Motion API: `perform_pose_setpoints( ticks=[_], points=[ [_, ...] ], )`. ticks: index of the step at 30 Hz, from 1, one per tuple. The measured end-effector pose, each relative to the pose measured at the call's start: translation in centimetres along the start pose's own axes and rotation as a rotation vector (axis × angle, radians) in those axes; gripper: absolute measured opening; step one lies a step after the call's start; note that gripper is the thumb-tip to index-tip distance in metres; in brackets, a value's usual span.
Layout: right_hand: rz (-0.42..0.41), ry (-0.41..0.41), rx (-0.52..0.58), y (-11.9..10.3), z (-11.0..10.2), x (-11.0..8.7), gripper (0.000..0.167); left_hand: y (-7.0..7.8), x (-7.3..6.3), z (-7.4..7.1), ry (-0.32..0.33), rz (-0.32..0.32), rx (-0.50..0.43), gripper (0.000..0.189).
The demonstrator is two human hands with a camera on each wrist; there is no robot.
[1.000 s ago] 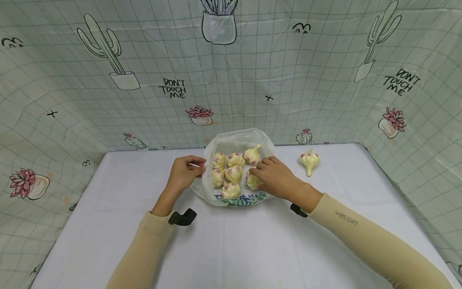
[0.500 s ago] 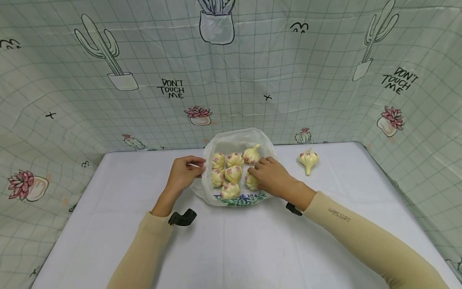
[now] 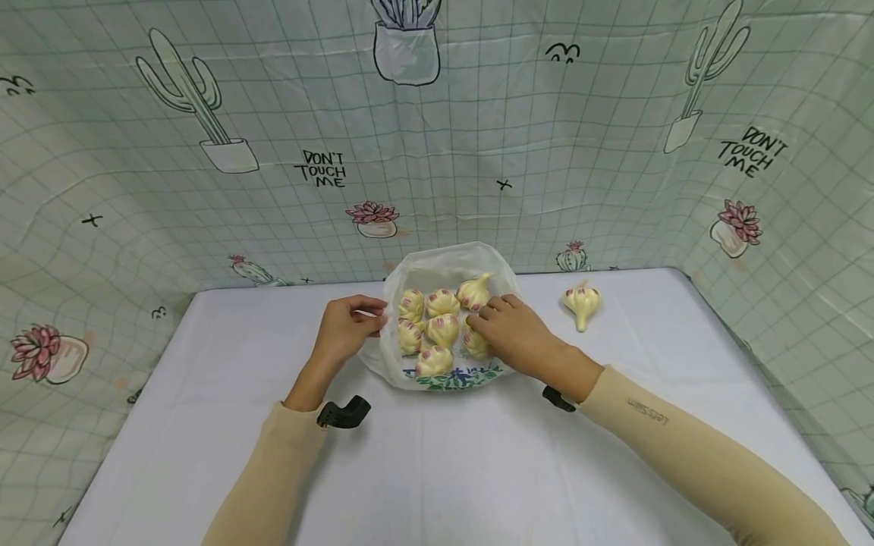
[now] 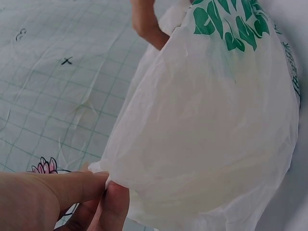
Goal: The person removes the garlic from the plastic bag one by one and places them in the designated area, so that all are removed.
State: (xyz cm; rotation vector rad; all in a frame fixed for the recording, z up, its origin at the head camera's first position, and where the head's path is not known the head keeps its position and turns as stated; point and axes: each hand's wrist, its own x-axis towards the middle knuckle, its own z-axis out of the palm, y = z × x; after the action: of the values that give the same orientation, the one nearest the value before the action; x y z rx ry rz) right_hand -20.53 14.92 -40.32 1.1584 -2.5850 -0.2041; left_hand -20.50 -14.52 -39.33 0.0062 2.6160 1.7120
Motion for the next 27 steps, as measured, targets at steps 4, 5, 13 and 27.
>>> perform_pose_setpoints(
  ticks=[4, 5, 13, 27],
  points=[
    [0.021, 0.033, 0.014, 0.0, -1.1, -0.3, 0.048, -0.1, 0.1, 0.0, 0.001, -0.001, -0.004, 0.023],
    [0.026, 0.05, 0.018, 0.0, -1.3, -0.4, 0.049, -0.1, 0.1, 0.0, 0.0, -0.002, -0.005, 0.023],
    [0.047, 0.159, 0.058, 0.8, -2.8, -1.5, 0.054, -0.2, 0.1, 0.0, 0.003, -0.005, -0.007, 0.023],
    [0.134, 0.295, 0.138, 3.1, -3.9, -4.3, 0.057, -0.5, 0.3, 0.1, 0.005, -0.011, -0.008, 0.023]
  ],
)
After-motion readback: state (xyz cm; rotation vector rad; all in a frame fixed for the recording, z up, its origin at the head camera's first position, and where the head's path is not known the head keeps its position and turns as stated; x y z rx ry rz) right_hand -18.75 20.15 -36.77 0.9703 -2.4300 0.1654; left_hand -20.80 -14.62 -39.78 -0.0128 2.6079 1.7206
